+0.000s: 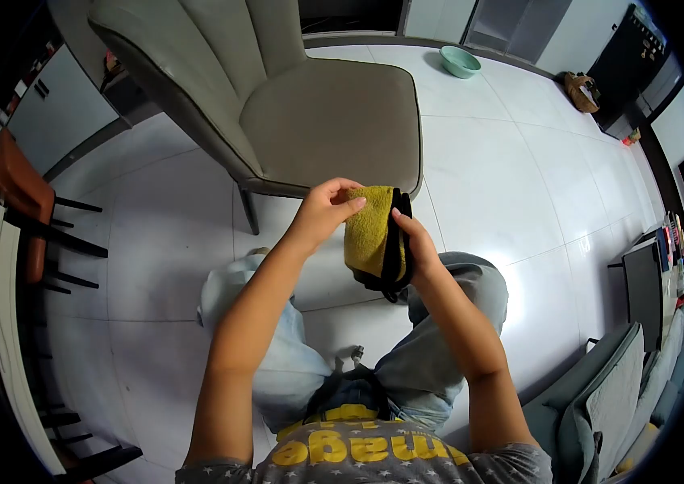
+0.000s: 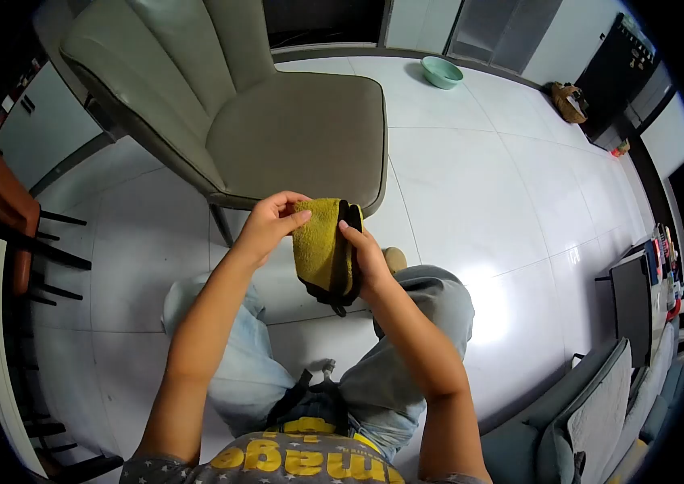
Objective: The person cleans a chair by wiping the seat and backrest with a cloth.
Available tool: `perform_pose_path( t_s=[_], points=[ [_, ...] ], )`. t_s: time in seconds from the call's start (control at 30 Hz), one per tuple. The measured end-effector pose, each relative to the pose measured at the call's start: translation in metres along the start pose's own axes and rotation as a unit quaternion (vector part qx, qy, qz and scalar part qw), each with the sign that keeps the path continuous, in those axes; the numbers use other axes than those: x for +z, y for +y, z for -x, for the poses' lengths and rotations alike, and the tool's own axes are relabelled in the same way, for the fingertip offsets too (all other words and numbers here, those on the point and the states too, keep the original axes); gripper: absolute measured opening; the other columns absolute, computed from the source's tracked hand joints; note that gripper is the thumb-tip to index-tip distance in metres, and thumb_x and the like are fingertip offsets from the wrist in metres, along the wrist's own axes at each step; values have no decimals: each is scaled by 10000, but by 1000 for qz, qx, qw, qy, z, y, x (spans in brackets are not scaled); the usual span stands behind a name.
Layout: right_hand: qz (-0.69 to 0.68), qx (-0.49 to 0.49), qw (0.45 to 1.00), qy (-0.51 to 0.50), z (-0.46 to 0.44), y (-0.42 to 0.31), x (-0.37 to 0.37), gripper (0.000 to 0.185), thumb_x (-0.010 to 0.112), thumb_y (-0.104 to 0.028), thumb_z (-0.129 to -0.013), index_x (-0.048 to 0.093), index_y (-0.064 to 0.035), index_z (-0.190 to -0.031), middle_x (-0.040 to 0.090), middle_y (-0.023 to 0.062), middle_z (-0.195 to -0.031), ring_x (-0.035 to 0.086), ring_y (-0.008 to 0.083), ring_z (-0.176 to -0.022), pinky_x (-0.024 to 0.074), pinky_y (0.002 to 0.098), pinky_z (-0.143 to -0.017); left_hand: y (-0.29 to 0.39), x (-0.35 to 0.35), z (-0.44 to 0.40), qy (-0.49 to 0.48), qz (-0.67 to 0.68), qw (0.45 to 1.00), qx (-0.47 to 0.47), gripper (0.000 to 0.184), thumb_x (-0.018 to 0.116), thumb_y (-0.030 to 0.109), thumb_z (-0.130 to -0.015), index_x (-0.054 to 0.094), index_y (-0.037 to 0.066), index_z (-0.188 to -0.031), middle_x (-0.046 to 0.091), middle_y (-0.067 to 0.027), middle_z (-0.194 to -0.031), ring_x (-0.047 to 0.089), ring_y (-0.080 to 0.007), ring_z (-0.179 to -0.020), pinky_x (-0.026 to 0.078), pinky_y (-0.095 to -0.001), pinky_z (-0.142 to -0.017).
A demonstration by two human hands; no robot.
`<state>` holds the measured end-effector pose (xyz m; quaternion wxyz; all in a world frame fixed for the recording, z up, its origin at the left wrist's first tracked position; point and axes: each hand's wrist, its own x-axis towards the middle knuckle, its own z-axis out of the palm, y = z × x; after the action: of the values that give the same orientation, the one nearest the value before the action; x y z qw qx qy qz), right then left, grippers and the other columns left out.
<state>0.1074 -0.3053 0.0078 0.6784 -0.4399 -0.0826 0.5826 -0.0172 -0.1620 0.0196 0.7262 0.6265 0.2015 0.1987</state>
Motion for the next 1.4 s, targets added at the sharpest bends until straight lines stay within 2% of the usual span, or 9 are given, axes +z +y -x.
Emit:
perform_pose_path(
  t_s=[0.2, 0.3, 0.37, 0.5, 0.63, 0.9, 1.07, 1.3, 1.4],
  points=[
    [64, -123, 990, 35, 4, 24, 10, 413, 651, -128, -878, 471, -11, -1231, 588, 90, -1100, 581, 180, -1001, 474, 329, -881, -2, -3, 12, 52, -29, 998, -26, 233, 639, 74, -875, 578, 3, -1089, 596, -27, -933, 559, -112, -882, 458, -242, -802],
    [44, -131, 987, 78, 12, 26, 16, 335, 636, -90, -889, 489, -4, -1177, 594, 86, -1077, 572, 167, -1006, 466, 305, -871, -18, -5, 15, 101, -84, 990, 58, 260, 641, 89, -873, 560, 18, -1109, 582, -38, -952, 563, -134, -885, 465, -261, -798],
    [62, -181, 978, 87, 11, 27, 16, 322, 636, -77, -887, 493, 1, -1165, 596, 83, -1071, 569, 160, -1001, 464, 297, -869, -5, 4, 32, 213, -350, 875, 257, 284, 650, 115, -866, 548, 32, -1118, 563, -65, -999, 567, -163, -919, 471, -288, -809],
    [93, -290, 950, 62, 13, 19, 22, 326, 644, -55, -879, 493, 10, -1161, 595, 77, -1070, 558, 145, -989, 460, 283, -859, -13, 16, 44, 60, -226, 964, 129, 445, 677, 195, -856, 489, 16, -1217, 535, -98, -1115, 550, -193, -1031, 490, -322, -830],
    [46, -256, 965, 12, 14, 29, 25, 314, 591, -134, -933, 497, 2, -1200, 591, 55, -1089, 546, 129, -1007, 448, 259, -858, -12, 25, 41, 104, -221, 960, 134, 581, 719, 272, -817, 457, -11, -1252, 499, -144, -1198, 532, -236, -1075, 449, -360, -910],
    [220, -310, 922, 68, 13, 45, 16, 242, 539, -208, -972, 581, 6, -1077, 537, -26, -816, 446, 54, -745, 382, 214, -663, -25, 16, 36, 93, -187, 974, 85, 395, 702, 212, -827, 570, -22, -1117, 590, -117, -1062, 567, -243, -1004, 437, -341, -906],
    [254, -359, 879, 183, 10, 40, 14, 231, 536, -216, -971, 599, 7, -981, 525, -15, -748, 427, 57, -674, 373, 229, -602, -33, 17, 29, 152, -193, 966, 81, 316, 559, 280, -956, 621, -28, -929, 609, -34, -757, 494, -89, -687, 421, -261, -637],
    [242, -399, 844, 266, 5, 25, 10, 228, 535, -203, -969, 560, 5, -881, 489, -7, -717, 417, 64, -652, 375, 227, -584, -39, 5, 23, 134, -70, 988, 17, 202, 623, 181, -914, 624, -3, -997, 646, -8, -870, 562, -75, -782, 466, -257, -723],
    [253, -400, 839, 270, 0, 30, 12, 211, 551, -192, -960, 560, 8, -892, 508, 12, -756, 438, 81, -689, 394, 238, -625, -30, 10, 29, 130, -158, 979, -5, 249, 648, 131, -881, 584, -10, -1077, 658, -55, -953, 595, -114, -875, 476, -281, -799]
  ],
)
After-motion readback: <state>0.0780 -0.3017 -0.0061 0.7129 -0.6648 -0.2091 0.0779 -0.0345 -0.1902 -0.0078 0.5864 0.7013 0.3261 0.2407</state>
